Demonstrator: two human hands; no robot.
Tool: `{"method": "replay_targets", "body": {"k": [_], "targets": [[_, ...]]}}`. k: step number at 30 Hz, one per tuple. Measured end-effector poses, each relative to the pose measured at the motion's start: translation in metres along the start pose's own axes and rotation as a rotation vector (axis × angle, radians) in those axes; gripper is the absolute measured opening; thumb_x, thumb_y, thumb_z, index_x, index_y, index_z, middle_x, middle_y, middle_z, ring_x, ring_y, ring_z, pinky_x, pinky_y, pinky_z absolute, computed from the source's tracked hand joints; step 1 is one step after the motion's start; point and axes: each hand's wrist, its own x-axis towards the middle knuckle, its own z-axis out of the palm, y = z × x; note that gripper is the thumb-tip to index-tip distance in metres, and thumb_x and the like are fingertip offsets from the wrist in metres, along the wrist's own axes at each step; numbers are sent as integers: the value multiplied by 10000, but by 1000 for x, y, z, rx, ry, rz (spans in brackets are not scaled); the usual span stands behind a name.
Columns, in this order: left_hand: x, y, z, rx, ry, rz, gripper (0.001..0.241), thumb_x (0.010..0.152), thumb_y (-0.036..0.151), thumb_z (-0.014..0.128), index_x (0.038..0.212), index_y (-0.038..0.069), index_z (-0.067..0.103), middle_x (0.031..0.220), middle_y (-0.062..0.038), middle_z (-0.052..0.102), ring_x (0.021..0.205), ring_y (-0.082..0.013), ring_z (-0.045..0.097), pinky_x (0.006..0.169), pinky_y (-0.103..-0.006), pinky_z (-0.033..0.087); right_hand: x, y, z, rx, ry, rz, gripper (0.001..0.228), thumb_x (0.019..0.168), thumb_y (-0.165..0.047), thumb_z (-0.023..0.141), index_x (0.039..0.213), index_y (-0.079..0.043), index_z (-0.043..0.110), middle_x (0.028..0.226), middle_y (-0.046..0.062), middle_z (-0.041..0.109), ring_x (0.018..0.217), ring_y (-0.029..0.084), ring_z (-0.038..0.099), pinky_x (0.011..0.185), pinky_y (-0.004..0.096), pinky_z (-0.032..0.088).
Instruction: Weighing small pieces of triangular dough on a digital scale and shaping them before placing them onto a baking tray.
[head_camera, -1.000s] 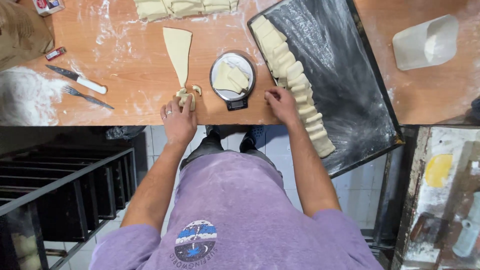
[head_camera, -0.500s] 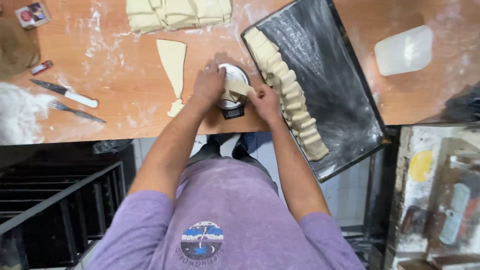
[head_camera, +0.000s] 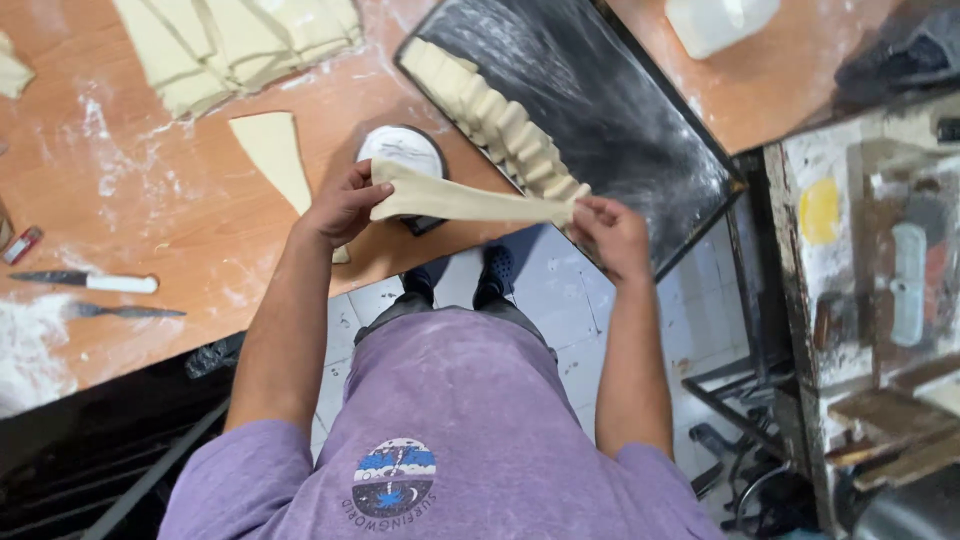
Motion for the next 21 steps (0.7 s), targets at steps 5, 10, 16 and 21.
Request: {"method": "replay_targets", "body": {"k": [5, 10, 16, 21], "targets": [[45, -40, 83, 307, 19, -52, 558, 891, 78, 731, 1409, 24, 529, 1227, -57, 661, 1106, -174, 644, 950, -340, 549, -12, 17, 23, 170, 168, -50, 288, 979, -140, 718, 1214, 8, 638, 1022, 111, 703, 875, 169, 698, 769, 301, 604], [54, -59, 231, 656, -285, -60, 610, 887, 79, 748, 1431, 15, 479, 1233, -98, 662, 1091, -193, 678, 931, -346, 572, -45, 34, 15, 541, 56, -60, 371, 1010, -184, 712, 1294, -26, 531, 1141, 84, 637, 1018, 159, 660, 886, 312, 573], [96, -128, 256, 739, -285, 165, 399, 955, 27, 639, 1352, -8, 635, 1223, -150, 722, 1088, -225, 711, 1006, -339, 593, -66, 17, -63, 622, -26, -45, 511, 895, -69, 740, 1337, -57, 484, 1226, 98, 606, 1117, 198, 633, 950, 368, 553], [123, -147, 311, -129, -161, -540, 560, 911, 291, 640, 1425, 105, 519, 1276, -85, 668, 1116, -221, 663, 935, -389, 530, -71, 27, -123, 736, -7, -64, 500, 891, -43, 706, 1345, -22, 497, 1234, 110, 620, 1146, 220, 633, 990, 373, 547]]}}
